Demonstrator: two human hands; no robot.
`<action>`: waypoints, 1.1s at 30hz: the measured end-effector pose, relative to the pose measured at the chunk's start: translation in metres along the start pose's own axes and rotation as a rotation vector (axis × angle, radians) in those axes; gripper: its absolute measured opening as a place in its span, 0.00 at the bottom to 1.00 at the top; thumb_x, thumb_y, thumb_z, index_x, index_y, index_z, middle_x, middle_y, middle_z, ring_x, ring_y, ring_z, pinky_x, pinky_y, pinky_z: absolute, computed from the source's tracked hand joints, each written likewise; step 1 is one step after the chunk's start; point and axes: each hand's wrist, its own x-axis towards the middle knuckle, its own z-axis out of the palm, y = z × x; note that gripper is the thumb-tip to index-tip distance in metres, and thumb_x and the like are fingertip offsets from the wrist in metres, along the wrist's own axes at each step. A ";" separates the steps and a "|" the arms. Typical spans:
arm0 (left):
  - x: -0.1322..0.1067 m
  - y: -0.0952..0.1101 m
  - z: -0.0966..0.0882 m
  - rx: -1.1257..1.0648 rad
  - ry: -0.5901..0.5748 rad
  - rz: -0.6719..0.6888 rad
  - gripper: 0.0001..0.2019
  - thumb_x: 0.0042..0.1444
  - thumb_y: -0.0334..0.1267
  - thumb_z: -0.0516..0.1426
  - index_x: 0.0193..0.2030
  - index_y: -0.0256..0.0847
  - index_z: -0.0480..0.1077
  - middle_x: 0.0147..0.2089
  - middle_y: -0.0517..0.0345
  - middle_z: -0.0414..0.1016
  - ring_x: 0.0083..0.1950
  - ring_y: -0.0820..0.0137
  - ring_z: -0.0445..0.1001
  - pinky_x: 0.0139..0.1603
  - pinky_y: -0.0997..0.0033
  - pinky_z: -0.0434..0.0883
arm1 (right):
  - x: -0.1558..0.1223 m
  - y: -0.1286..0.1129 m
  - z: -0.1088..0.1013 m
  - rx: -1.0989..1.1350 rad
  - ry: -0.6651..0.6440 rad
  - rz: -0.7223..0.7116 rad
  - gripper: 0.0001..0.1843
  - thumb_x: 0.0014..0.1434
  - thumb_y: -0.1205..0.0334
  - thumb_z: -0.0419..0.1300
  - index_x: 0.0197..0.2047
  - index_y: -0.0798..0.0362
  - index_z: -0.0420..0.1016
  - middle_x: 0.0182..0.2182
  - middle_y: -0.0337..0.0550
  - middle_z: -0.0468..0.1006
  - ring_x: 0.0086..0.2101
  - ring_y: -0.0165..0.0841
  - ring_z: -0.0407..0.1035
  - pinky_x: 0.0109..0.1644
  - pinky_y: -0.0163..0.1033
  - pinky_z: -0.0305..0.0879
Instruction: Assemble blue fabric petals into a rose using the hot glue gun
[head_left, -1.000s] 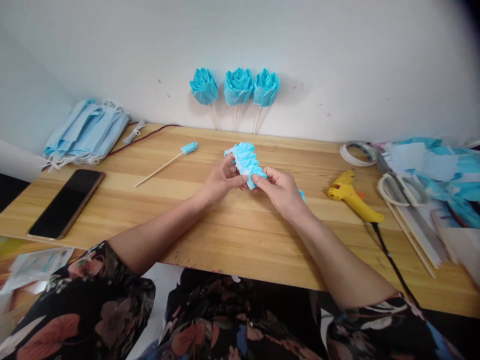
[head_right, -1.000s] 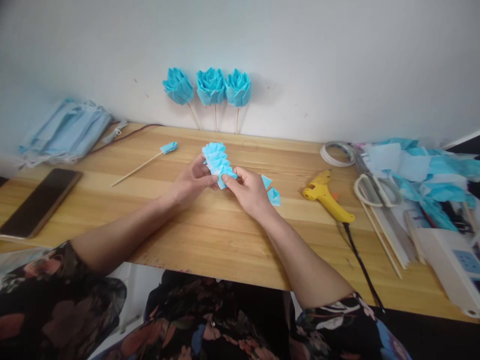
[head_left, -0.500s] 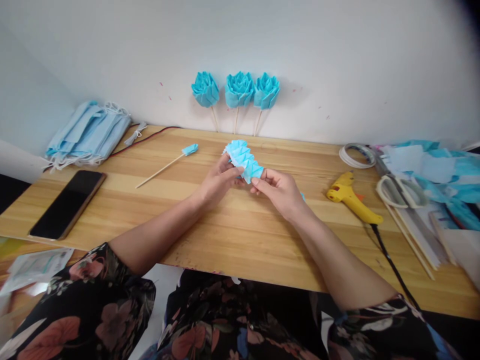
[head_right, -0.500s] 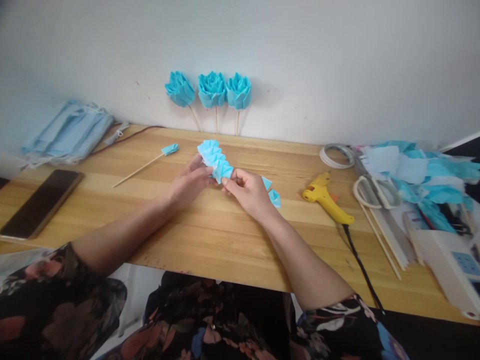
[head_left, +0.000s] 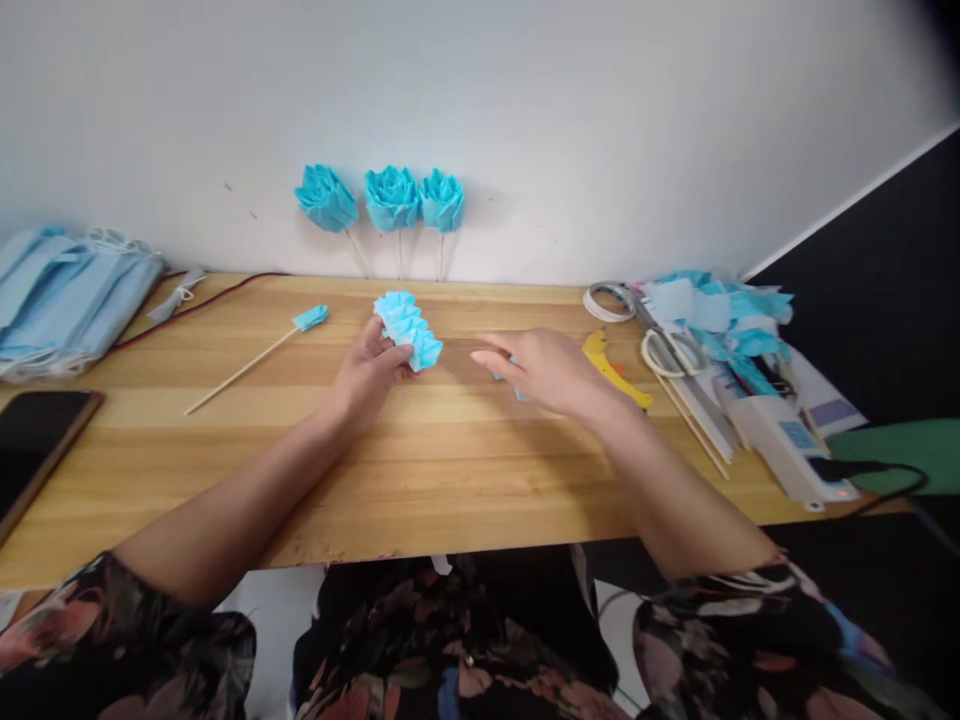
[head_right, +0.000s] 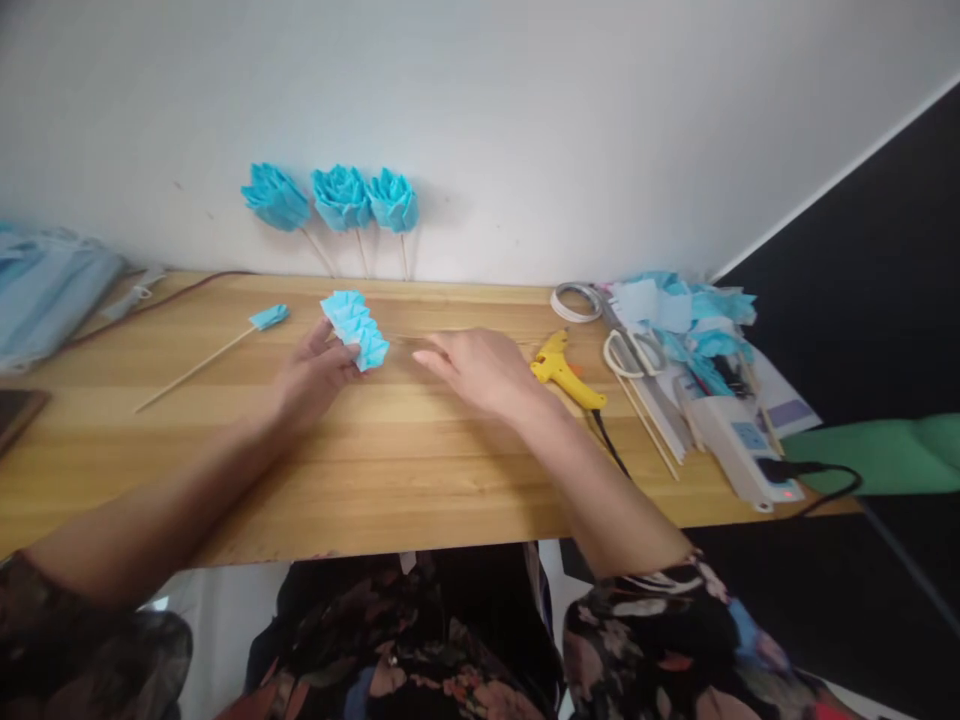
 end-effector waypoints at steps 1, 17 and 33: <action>-0.001 0.001 0.001 -0.005 -0.007 -0.009 0.20 0.48 0.33 0.63 0.50 0.41 0.66 0.37 0.59 0.74 0.33 0.73 0.72 0.32 0.73 0.70 | -0.008 0.010 -0.009 -0.092 -0.018 0.024 0.17 0.64 0.47 0.56 0.43 0.48 0.81 0.30 0.45 0.82 0.33 0.40 0.74 0.35 0.39 0.60; -0.003 0.003 0.004 -0.029 -0.103 -0.020 0.24 0.47 0.33 0.65 0.52 0.42 0.66 0.37 0.58 0.74 0.34 0.72 0.72 0.33 0.73 0.70 | -0.083 0.101 -0.002 -0.233 0.219 0.389 0.30 0.61 0.59 0.52 0.64 0.63 0.64 0.44 0.63 0.79 0.43 0.52 0.73 0.44 0.54 0.69; 0.004 -0.002 -0.002 0.002 -0.080 -0.068 0.26 0.47 0.41 0.66 0.52 0.41 0.65 0.33 0.59 0.73 0.27 0.74 0.69 0.26 0.75 0.64 | -0.037 0.016 -0.007 0.957 0.049 0.100 0.17 0.60 0.46 0.60 0.33 0.52 0.79 0.38 0.50 0.81 0.20 0.30 0.64 0.22 0.40 0.59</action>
